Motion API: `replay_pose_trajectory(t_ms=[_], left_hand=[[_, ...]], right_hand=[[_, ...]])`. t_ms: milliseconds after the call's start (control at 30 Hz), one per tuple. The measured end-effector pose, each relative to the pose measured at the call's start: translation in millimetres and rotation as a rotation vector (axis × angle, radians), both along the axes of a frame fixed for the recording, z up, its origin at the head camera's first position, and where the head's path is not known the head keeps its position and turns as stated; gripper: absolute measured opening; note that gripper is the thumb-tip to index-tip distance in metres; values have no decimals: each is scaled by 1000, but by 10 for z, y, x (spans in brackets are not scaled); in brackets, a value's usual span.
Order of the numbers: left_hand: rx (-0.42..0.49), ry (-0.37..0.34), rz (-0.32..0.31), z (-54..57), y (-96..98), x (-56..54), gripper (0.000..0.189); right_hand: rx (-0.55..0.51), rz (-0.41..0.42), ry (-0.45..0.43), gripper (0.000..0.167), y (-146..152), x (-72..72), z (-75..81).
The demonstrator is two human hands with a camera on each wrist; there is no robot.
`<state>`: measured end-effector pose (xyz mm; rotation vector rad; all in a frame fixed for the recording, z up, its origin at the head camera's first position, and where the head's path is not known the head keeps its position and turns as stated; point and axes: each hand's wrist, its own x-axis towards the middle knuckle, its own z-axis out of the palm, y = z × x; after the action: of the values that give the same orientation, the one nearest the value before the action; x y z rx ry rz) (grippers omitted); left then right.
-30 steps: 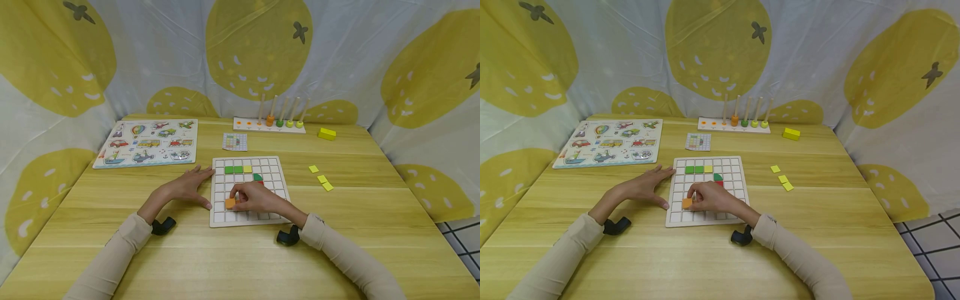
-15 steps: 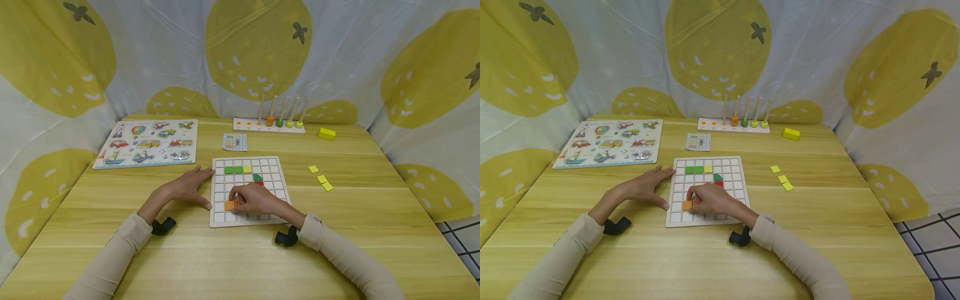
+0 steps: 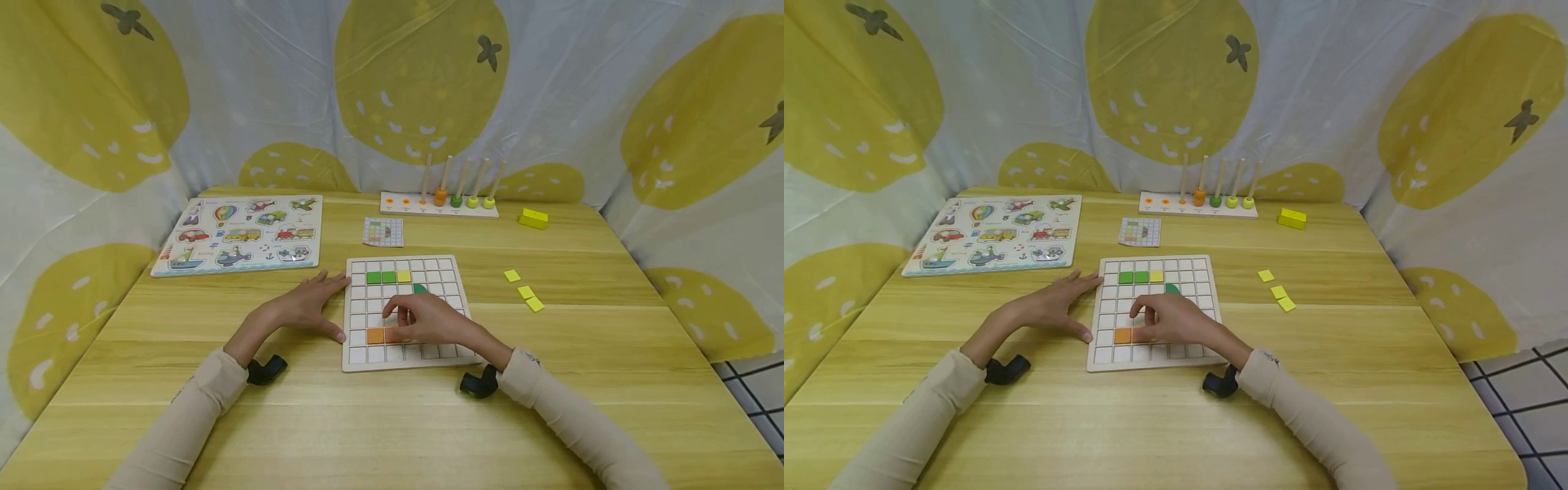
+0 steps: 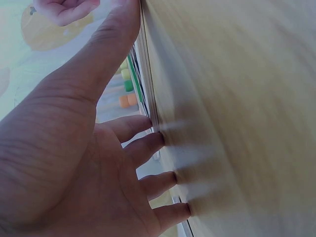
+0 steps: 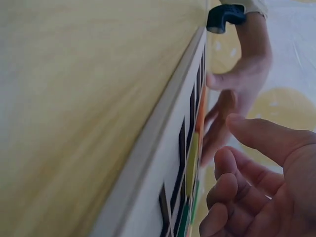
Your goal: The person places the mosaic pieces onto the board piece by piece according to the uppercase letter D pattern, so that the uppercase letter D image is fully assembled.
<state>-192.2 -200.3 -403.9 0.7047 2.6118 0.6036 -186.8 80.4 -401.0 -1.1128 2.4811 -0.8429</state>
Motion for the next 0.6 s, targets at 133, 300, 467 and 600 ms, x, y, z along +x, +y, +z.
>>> replay_pose_trajectory(t_ms=[133, 300, 467, 600], left_hand=[[4, -2, -4, -2, -1, 0, 112], [6, 1, -12, 7, 3, 6, 111], [7, 2, -13, 21, 2, 14, 111], [9, -4, -9, 23, -2, 17, 111]], right_hand=[[-53, -36, -20, 24, 181, -58, 7], [-119, -105, -56, 25, 481, -159, 55], [-152, -209, -49, 29, 825, -299, 89], [-174, -286, -19, 32, 1092, -400, 110]])
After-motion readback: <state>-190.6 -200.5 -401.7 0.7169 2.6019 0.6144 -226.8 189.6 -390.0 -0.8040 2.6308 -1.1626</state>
